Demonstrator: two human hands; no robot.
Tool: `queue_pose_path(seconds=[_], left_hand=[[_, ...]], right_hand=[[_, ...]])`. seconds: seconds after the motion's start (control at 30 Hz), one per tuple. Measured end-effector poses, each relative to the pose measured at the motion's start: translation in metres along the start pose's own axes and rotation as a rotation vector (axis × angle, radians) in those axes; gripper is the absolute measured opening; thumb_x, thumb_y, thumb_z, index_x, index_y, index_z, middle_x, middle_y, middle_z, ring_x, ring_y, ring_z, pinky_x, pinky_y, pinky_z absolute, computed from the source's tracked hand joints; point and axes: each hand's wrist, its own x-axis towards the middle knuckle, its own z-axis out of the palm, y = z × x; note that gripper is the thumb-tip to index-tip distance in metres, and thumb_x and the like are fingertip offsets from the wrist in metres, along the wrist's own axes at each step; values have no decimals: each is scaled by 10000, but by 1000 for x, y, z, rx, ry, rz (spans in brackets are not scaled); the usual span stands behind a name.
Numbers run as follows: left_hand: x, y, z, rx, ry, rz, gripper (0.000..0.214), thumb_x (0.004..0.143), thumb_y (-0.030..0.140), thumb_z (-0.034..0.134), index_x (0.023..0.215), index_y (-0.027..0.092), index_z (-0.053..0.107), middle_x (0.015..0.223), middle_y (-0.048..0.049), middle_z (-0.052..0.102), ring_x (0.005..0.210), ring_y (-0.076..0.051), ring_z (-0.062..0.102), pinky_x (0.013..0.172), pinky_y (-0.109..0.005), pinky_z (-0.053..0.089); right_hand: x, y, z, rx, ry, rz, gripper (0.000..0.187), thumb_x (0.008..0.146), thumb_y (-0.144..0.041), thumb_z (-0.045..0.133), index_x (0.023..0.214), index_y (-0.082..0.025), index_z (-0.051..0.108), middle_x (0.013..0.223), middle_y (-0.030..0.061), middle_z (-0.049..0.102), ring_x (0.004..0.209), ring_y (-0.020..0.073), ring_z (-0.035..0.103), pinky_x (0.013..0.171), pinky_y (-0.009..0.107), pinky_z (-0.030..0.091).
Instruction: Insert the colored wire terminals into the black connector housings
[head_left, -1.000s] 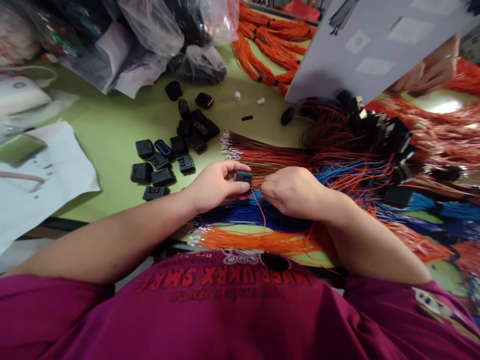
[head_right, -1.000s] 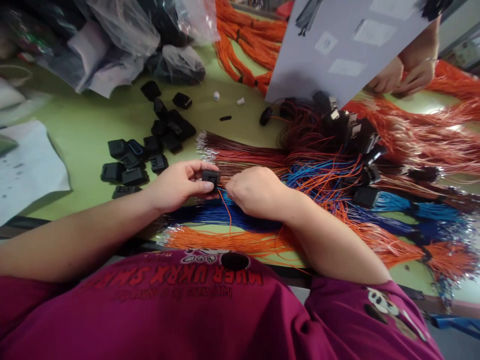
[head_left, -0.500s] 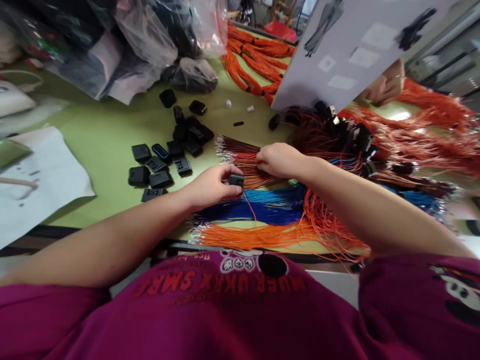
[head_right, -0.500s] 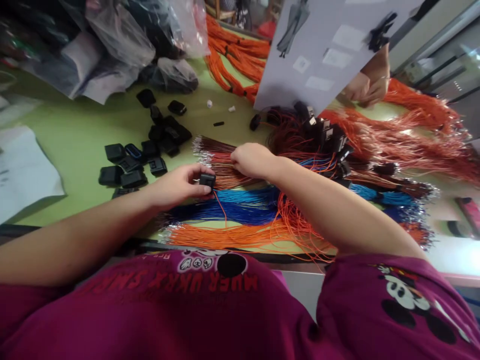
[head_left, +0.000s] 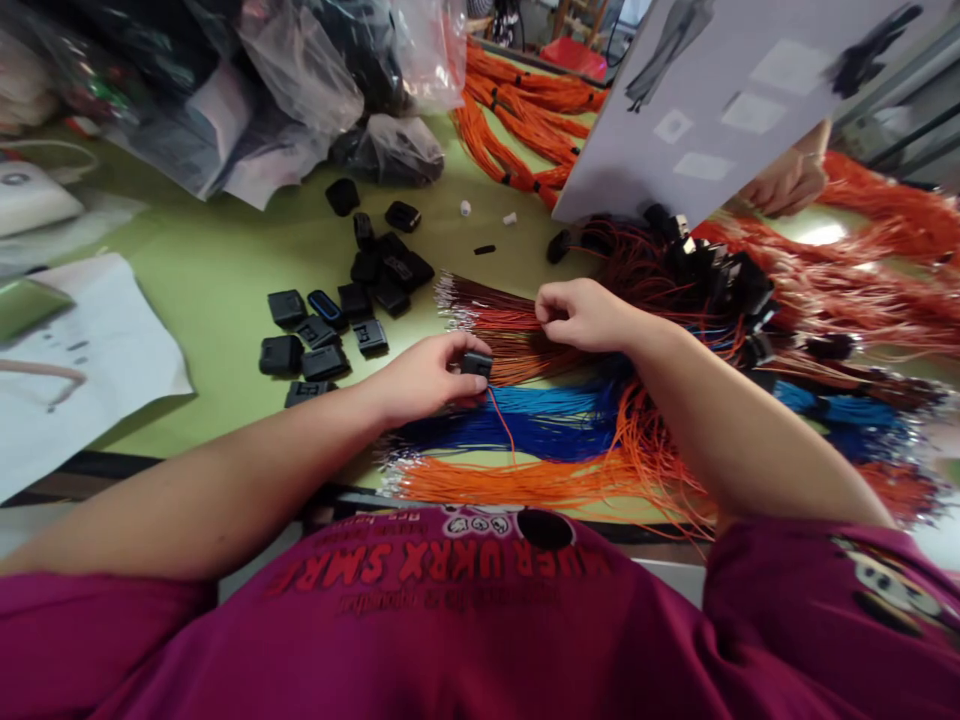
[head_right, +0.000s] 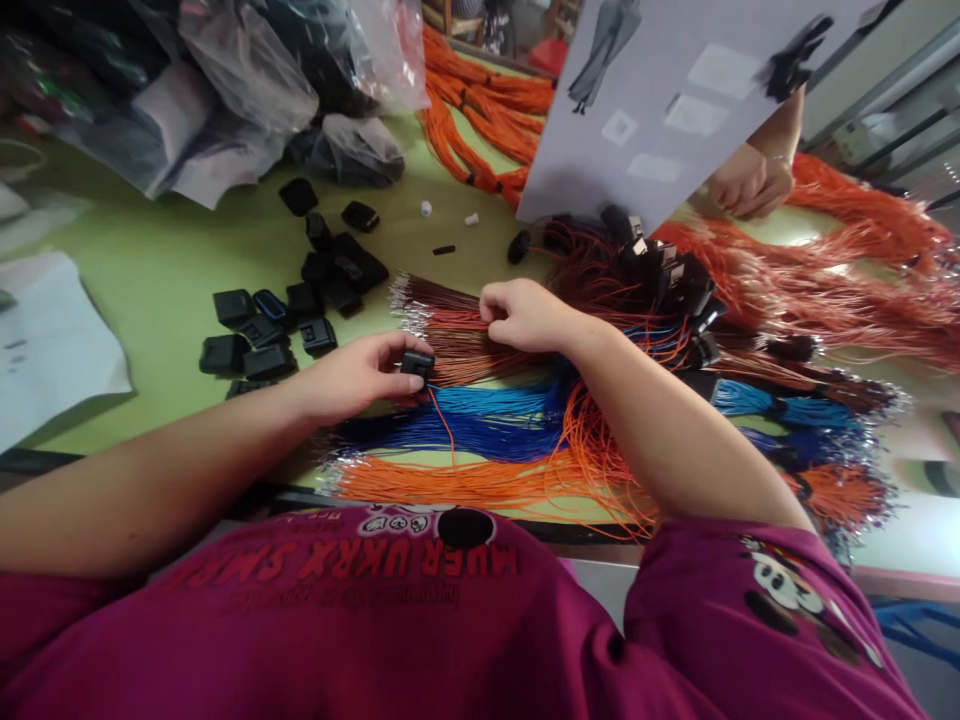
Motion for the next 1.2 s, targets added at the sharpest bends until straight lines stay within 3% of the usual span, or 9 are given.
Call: queue_pose_path(seconds=[0.13,0.2,0.4,0.7,0.87,1.2], left_hand=[[3,6,2,-100,-19,0,337,733,117,653,1053,148,553,849,-23,613,670,-113,612,596,-257,524],[6,10,3,-184,-28,1,308,732,87,642,1026,140,567,866,-22,610,672,-97,602,614,-251,530],[14,30,5,-380,-67,-29,340,743,47,629,1063,150,573,898,-32,643,678,-106,634,621,-248,533],[28,17,5,-495,-170,57,391,725,110,704,1097,175,602,920,-26,667,750,-129,655,671,-265,550],[24,14,2,-494,-171,46,383,736,101,686,1101,177,599,947,-33,664,764,-129,653,684,-268,547],[25,10,0,-462,-150,40,388,745,114,671,1117,189,587,984,-38,648,779,-134,653,711,-290,553]], right_hand=[[-4,-11,3,328,-11,-156,245,723,-208,566,952,-148,629,743,-13,631,645,92,515,619,229,389],[-7,-20,8,424,6,-212,206,770,-251,564,925,-142,645,757,-8,645,662,88,530,640,230,404],[-23,-31,18,610,207,-135,141,791,-241,571,775,-123,646,675,-12,628,600,68,513,589,207,404],[-36,-32,17,287,385,-208,170,812,-194,541,791,-142,702,708,-3,685,584,66,552,575,190,382],[-37,-34,20,65,409,-224,195,804,-169,513,769,-152,704,690,10,677,605,88,563,592,206,372],[-37,-35,25,-150,370,-180,239,836,-229,465,741,-171,675,697,31,654,643,124,550,629,250,352]])
